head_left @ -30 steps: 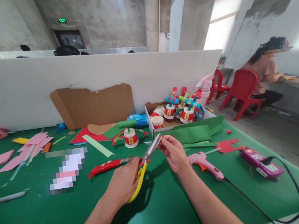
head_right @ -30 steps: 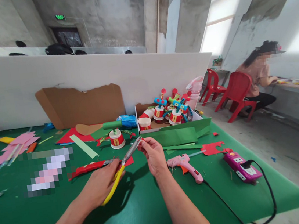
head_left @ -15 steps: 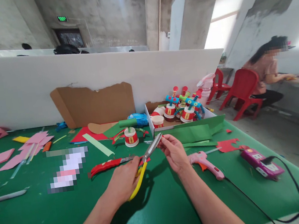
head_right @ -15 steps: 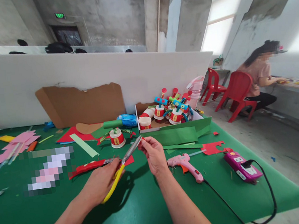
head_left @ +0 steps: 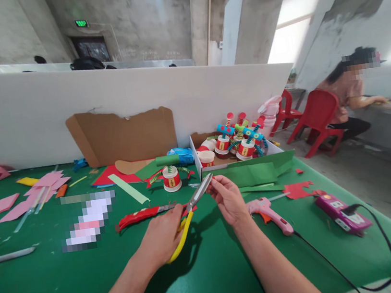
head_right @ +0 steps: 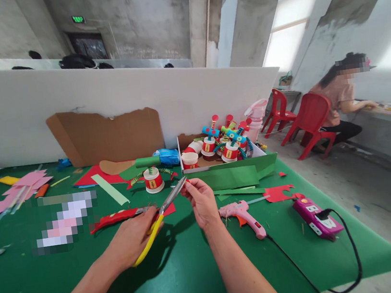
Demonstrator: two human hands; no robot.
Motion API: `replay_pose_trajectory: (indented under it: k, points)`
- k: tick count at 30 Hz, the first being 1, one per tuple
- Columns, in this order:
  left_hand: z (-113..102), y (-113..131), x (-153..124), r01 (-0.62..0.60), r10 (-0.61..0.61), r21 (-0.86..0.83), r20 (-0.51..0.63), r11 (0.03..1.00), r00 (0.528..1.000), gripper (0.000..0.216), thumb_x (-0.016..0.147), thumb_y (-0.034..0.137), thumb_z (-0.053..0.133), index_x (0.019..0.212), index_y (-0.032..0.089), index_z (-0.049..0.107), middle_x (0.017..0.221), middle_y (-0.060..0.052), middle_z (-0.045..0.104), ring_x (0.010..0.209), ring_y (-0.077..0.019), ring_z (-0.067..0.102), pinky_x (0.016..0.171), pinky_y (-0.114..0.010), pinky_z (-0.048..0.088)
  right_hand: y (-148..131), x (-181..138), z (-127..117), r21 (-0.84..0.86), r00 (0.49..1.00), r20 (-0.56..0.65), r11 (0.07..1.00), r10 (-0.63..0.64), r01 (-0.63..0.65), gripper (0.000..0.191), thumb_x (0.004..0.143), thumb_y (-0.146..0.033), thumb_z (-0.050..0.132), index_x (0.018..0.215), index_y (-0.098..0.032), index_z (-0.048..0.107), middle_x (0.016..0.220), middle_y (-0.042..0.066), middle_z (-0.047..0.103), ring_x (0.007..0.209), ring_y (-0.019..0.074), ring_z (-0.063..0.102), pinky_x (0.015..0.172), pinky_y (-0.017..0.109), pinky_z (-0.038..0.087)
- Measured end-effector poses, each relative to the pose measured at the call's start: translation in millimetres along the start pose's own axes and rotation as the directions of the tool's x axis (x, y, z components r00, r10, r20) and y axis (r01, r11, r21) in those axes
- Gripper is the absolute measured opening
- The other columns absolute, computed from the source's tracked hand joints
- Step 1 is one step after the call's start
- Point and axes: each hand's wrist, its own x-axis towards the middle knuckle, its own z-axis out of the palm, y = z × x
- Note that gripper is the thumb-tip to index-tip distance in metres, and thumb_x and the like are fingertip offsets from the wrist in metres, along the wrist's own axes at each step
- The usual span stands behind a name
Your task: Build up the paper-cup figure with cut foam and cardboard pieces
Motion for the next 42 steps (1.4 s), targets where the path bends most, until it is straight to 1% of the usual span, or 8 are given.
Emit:
replay_pose_trajectory:
  k: [22, 27, 29, 32, 34, 36, 39, 42]
  points:
    - [3.4, -4.4, 0.3, -0.015, 0.015, 0.012, -0.009, 1.0, 1.0, 0.013, 0.09, 0.027, 0.037, 0.097, 0.02, 0.045, 0.093, -0.011, 0.065, 0.081, -0.026, 0.065, 0.064, -0.031, 0.043, 0.0, -0.2, -0.6, 0.001, 1.0, 0.013, 1.0, 0.001, -0.001, 0.022, 0.06, -0.031, 0.082, 0.068, -0.019, 0.066, 0.065, -0.002, 0.065, 0.062, 0.0097, 0.057, 0.064, 0.023, 0.047]
    - [2.1, -3.8, 1.4, -0.054, 0.044, -0.146, -0.067, 0.988, 0.997, 0.018, 0.092, 0.035, 0.035, 0.089, 0.02, 0.046, 0.083, -0.008, 0.064, 0.073, -0.0221, 0.062, 0.062, -0.03, 0.042, -1.2, 0.8, 0.1, -0.02, 1.0, -0.019, 1.0, 0.003, -0.004, 0.023, 0.058, -0.031, 0.083, 0.067, -0.019, 0.066, 0.066, -0.002, 0.067, 0.06, 0.0093, 0.057, 0.063, 0.023, 0.047]
    - [2.8, -3.8, 3.5, -0.063, 0.026, -0.303, -0.124, 0.951, 0.992, 0.023, 0.091, 0.039, 0.036, 0.084, 0.02, 0.045, 0.076, -0.004, 0.061, 0.065, -0.0182, 0.059, 0.06, -0.028, 0.043, -1.9, 0.1, 1.4, -0.059, 0.999, -0.041, 0.998, 0.017, -0.02, 0.024, 0.056, -0.032, 0.083, 0.066, -0.019, 0.066, 0.07, -0.001, 0.069, 0.058, 0.0089, 0.056, 0.061, 0.023, 0.047]
    - [4.2, -5.0, 7.5, 0.008, -0.13, -0.561, -0.178, 0.827, 0.975, 0.024, 0.087, 0.043, 0.043, 0.08, 0.02, 0.044, 0.067, 0.001, 0.057, 0.052, -0.0131, 0.055, 0.054, -0.026, 0.044, -2.0, -3.3, 4.8, -0.154, 0.998, -0.02, 0.986, 0.056, -0.059, 0.023, 0.057, -0.033, 0.082, 0.066, -0.018, 0.066, 0.073, 0.001, 0.071, 0.057, 0.0086, 0.056, 0.059, 0.022, 0.047]
    - [3.8, -5.9, 9.5, 0.001, -0.209, -0.685, -0.221, 0.729, 0.953, 0.025, 0.082, 0.044, 0.051, 0.08, 0.019, 0.047, 0.068, 0.002, 0.059, 0.054, -0.0131, 0.058, 0.055, -0.026, 0.047, -0.3, -6.6, 7.7, -0.228, 0.995, 0.027, 0.97, 0.093, -0.085, 0.024, 0.059, -0.035, 0.081, 0.066, -0.018, 0.066, 0.072, 0.001, 0.071, 0.056, 0.0089, 0.057, 0.06, 0.023, 0.047]
    - [2.1, -5.8, 10.7, -0.05, -0.257, -0.773, -0.27, 0.632, 0.928, 0.027, 0.077, 0.043, 0.059, 0.081, 0.019, 0.05, 0.074, -0.001, 0.063, 0.062, -0.0149, 0.061, 0.059, -0.028, 0.05, 2.7, -9.8, 10.8, -0.304, 0.988, 0.08, 0.947, 0.133, -0.103, 0.025, 0.06, -0.037, 0.08, 0.067, -0.017, 0.065, 0.07, 0.001, 0.071, 0.056, 0.0093, 0.057, 0.06, 0.023, 0.047]
    - [-0.9, -4.4, 11.5, -0.091, -0.306, -0.865, -0.27, 0.493, 0.913, 0.028, 0.071, 0.04, 0.064, 0.082, 0.017, 0.053, 0.081, -0.003, 0.066, 0.068, -0.017, 0.063, 0.063, -0.03, 0.052, 8.2, -13.5, 14.6, -0.413, 0.971, 0.155, 0.905, 0.182, -0.104, 0.025, 0.061, -0.038, 0.078, 0.066, -0.017, 0.065, 0.06, -0.001, 0.066, 0.055, 0.01, 0.057, 0.059, 0.023, 0.047]
    - [-1.4, -4.0, 11.8, -0.104, -0.297, -0.882, -0.264, 0.459, 0.918, 0.026, 0.07, 0.037, 0.066, 0.08, 0.017, 0.052, 0.082, -0.003, 0.066, 0.071, -0.0169, 0.063, 0.067, -0.031, 0.052, 12.4, -15.7, 16.7, -0.503, 0.952, 0.207, 0.859, 0.227, -0.095, 0.024, 0.063, -0.038, 0.077, 0.065, -0.017, 0.064, 0.058, -0.002, 0.064, 0.055, 0.0105, 0.057, 0.059, 0.024, 0.045]
